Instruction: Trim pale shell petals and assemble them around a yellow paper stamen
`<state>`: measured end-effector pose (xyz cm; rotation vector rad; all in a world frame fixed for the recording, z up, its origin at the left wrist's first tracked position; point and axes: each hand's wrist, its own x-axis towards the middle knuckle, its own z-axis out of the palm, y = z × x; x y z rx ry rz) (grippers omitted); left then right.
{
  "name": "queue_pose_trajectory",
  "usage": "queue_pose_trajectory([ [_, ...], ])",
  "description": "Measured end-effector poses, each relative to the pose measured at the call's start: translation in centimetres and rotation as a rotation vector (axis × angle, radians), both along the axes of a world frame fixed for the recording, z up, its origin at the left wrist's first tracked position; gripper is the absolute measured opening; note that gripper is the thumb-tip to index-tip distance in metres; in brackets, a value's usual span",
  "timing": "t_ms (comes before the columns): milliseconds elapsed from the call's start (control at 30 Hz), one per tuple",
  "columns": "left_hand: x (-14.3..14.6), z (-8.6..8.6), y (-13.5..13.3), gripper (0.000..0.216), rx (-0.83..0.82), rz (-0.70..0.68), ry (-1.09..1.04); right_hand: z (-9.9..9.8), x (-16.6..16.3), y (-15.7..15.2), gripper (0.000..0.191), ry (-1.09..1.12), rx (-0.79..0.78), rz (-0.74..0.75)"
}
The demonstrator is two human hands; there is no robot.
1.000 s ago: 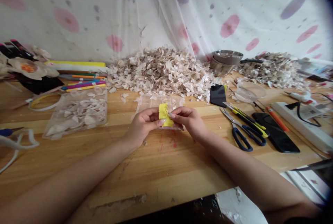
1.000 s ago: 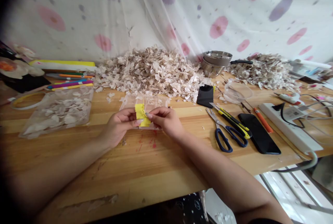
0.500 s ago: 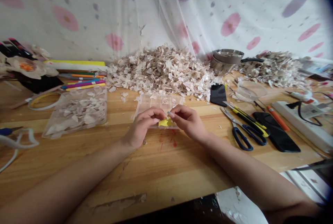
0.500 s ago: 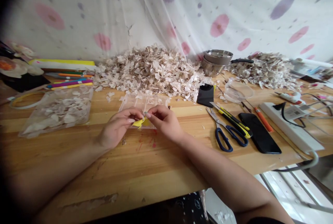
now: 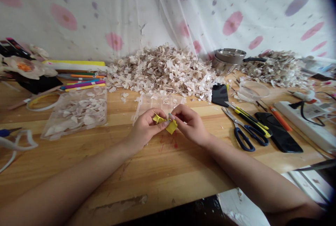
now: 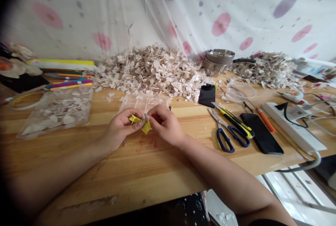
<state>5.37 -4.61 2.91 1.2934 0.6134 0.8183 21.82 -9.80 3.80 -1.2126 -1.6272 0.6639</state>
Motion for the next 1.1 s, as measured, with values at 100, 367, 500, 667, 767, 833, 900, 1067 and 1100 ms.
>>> queue_pose_trajectory([
  [100,0.1,0.0,0.1,0.020,-0.011,0.010,-0.022,-0.1,0.0,0.1,0.014,-0.004,-0.043,0.005],
  [367,-0.1,-0.1,0.3,0.025,-0.072,-0.057,-0.012,0.3,0.5,0.3,0.023,-0.104,-0.136,0.164],
  [500,-0.1,-0.2,0.4,0.025,-0.063,-0.096,0.000,0.2,0.5,0.4,0.028,-0.054,-0.219,0.158],
  [667,0.0,-0.1,0.4,0.025,-0.087,-0.097,-0.020,0.2,0.4,0.8,0.026,0.053,-0.356,0.111],
  [767,0.0,-0.1,0.4,0.023,-0.079,-0.077,-0.035,0.6,0.4,0.8,0.023,0.173,-0.470,0.123],
  [833,0.0,-0.1,0.3,0.021,-0.063,-0.071,-0.041,0.9,0.4,0.7,0.020,0.237,-0.525,0.141],
  [900,0.0,-0.2,0.4,0.021,-0.052,-0.069,-0.041,1.0,0.4,0.7,0.019,0.275,-0.560,0.161],
  [1067,-0.2,-0.5,0.6,0.021,-0.056,-0.074,-0.045,0.3,0.5,0.8,0.014,0.168,-0.339,0.149],
  [1100,-0.2,-0.6,0.7,0.021,-0.063,-0.075,-0.052,0.1,0.5,0.8,0.012,0.119,-0.248,0.127],
])
